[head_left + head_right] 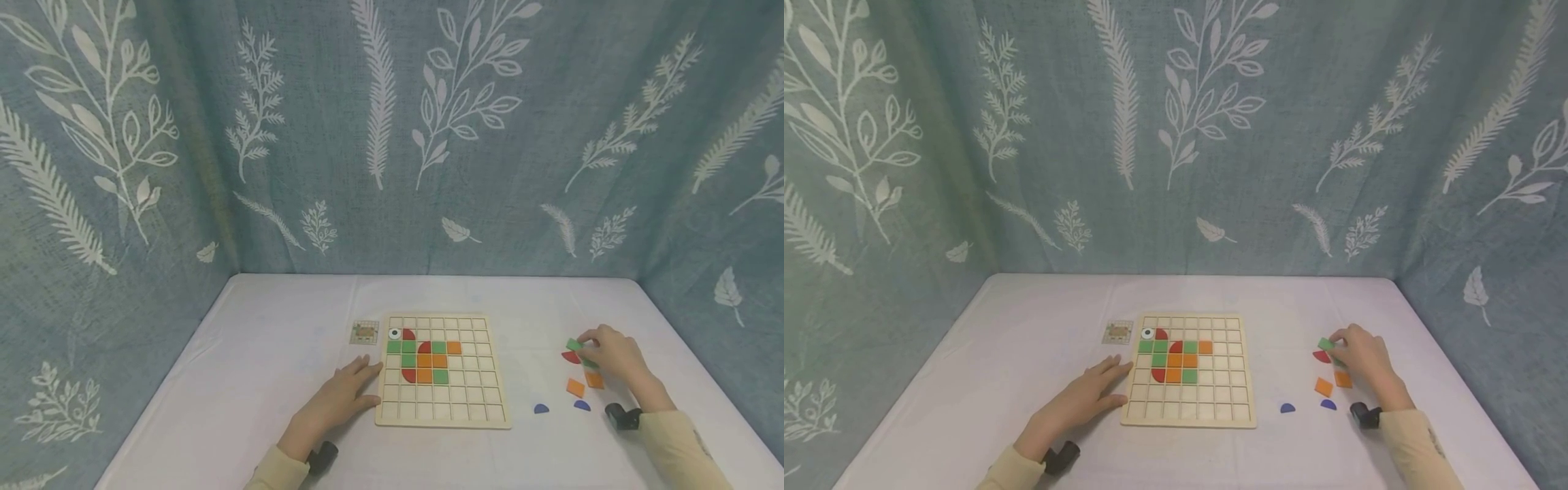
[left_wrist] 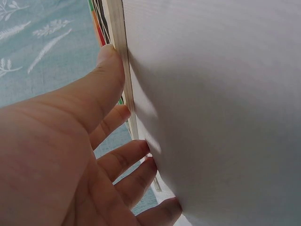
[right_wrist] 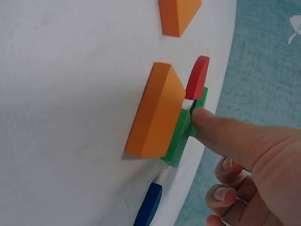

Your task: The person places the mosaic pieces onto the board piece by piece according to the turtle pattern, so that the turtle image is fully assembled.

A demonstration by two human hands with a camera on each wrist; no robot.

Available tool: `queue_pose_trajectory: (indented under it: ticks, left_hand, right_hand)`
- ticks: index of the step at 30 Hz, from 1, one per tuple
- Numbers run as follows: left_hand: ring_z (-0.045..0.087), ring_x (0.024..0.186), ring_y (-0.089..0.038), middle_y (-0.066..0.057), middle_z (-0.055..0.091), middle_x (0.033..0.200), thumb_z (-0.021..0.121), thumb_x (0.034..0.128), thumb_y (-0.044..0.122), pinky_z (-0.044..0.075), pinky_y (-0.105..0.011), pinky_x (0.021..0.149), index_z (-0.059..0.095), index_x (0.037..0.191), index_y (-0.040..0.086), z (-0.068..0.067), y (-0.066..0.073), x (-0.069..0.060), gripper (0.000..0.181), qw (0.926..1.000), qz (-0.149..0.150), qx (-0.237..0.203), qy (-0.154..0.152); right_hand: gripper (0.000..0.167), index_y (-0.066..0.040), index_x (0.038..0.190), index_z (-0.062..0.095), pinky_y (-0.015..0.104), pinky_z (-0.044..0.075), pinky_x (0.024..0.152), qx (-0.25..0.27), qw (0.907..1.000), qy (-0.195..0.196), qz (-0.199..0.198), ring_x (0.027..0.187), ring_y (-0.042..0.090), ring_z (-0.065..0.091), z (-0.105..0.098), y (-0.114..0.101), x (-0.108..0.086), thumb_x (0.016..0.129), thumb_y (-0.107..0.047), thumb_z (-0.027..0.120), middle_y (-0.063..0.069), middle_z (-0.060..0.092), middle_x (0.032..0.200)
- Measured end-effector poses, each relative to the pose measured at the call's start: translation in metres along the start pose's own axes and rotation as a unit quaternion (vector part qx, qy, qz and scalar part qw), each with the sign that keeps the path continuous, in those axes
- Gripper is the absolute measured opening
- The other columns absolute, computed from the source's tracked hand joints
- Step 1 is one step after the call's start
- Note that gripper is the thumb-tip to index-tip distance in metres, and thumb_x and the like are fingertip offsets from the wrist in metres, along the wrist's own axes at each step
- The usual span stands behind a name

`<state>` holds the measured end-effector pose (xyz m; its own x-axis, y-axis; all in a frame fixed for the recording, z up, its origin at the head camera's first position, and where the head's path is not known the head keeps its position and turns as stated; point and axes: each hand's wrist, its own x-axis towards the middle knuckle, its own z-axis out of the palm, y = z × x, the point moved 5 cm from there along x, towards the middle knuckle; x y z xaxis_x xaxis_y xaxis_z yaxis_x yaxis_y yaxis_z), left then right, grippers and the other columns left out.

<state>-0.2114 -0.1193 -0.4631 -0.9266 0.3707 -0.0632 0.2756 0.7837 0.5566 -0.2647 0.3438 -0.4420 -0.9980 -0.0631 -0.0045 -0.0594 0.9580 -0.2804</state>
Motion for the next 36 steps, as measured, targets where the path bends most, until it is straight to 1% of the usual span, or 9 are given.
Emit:
queue_pose_trajectory:
  ticks: [5, 9, 16, 21, 24, 28, 33, 36]
  left_hand:
    - [0.026, 0.138, -0.035, -0.018, 0.034, 0.147, 0.064, 0.0816, 0.039, 0.022, -0.058, 0.110, 0.047, 0.136, 0.011, 0.000, -0.001, 0.000, 0.063, 1.0000, -0.002, 0.001, 0.000]
    - [0.026, 0.137, -0.035, -0.018, 0.034, 0.146, 0.063, 0.0818, 0.039, 0.022, -0.058, 0.110, 0.047, 0.136, 0.011, 0.000, -0.001, 0.000, 0.063, 1.0000, 0.000, 0.004, 0.001]
    - [0.027, 0.137, -0.036, -0.018, 0.035, 0.146, 0.063, 0.0820, 0.039, 0.023, -0.057, 0.110, 0.047, 0.136, 0.011, 0.001, -0.002, 0.001, 0.063, 0.9999, 0.002, 0.009, 0.005]
    - [0.027, 0.137, -0.036, -0.018, 0.035, 0.146, 0.063, 0.0821, 0.039, 0.023, -0.057, 0.110, 0.047, 0.136, 0.011, 0.001, -0.002, 0.002, 0.063, 0.9999, 0.002, 0.011, 0.006]
    - [0.027, 0.137, -0.036, -0.018, 0.035, 0.146, 0.063, 0.0822, 0.039, 0.023, -0.057, 0.110, 0.047, 0.136, 0.010, 0.001, -0.002, 0.002, 0.063, 0.9999, 0.004, 0.011, 0.006]
    - [0.027, 0.137, -0.036, -0.018, 0.035, 0.146, 0.063, 0.0822, 0.039, 0.023, -0.057, 0.110, 0.047, 0.136, 0.010, 0.001, -0.002, 0.002, 0.063, 0.9999, 0.004, 0.009, 0.006]
    - [0.027, 0.137, -0.036, -0.019, 0.035, 0.146, 0.064, 0.0820, 0.038, 0.022, -0.058, 0.110, 0.047, 0.136, 0.010, 0.000, -0.001, 0.001, 0.063, 1.0000, 0.004, 0.003, 0.005]
    - [0.027, 0.137, -0.036, -0.019, 0.034, 0.146, 0.064, 0.0820, 0.038, 0.022, -0.058, 0.110, 0.047, 0.136, 0.010, -0.001, 0.000, 0.001, 0.063, 1.0000, 0.004, 0.002, 0.006]
  right_hand:
    - [0.025, 0.002, 0.104, 0.065, 0.055, 0.044, 0.071, -0.007, 0.9999, 0.011, -0.008, 0.083, 0.037, 0.056, 0.000, -0.002, 0.000, 0.083, -0.012, 0.067, 0.020, 0.059, 0.090]
    - [0.026, 0.002, 0.105, 0.064, 0.052, 0.046, 0.069, -0.002, 0.9995, 0.026, -0.018, 0.081, 0.036, 0.057, -0.001, -0.009, -0.001, 0.083, -0.012, 0.067, 0.018, 0.058, 0.089]
    - [0.025, -0.002, 0.104, 0.065, 0.047, 0.048, 0.064, -0.001, 0.9982, 0.042, -0.042, 0.075, 0.030, 0.056, -0.001, -0.029, -0.001, 0.082, -0.012, 0.068, 0.015, 0.057, 0.086]
    - [0.022, -0.003, 0.101, 0.068, 0.041, 0.046, 0.060, -0.001, 0.9947, 0.069, -0.076, 0.071, 0.025, 0.056, 0.000, -0.045, 0.000, 0.080, -0.009, 0.070, 0.009, 0.057, 0.082]
    - [0.020, -0.003, 0.100, 0.068, 0.042, 0.046, 0.061, 0.009, 0.9928, 0.077, -0.091, 0.072, 0.026, 0.057, 0.002, -0.055, -0.001, 0.081, -0.008, 0.069, 0.009, 0.059, 0.083]
    - [0.020, -0.005, 0.102, 0.068, 0.042, 0.047, 0.063, 0.019, 0.9927, 0.078, -0.090, 0.073, 0.025, 0.057, 0.007, -0.065, 0.000, 0.082, -0.009, 0.068, 0.008, 0.059, 0.084]
    - [0.020, -0.006, 0.101, 0.069, 0.037, 0.047, 0.060, 0.017, 0.9921, 0.082, -0.093, 0.068, 0.019, 0.053, 0.012, -0.076, 0.003, 0.081, -0.010, 0.070, 0.005, 0.056, 0.080]
    - [0.020, -0.007, 0.101, 0.069, 0.038, 0.046, 0.062, 0.022, 0.9916, 0.081, -0.098, 0.070, 0.020, 0.054, 0.016, -0.083, 0.005, 0.081, -0.010, 0.069, 0.004, 0.056, 0.080]
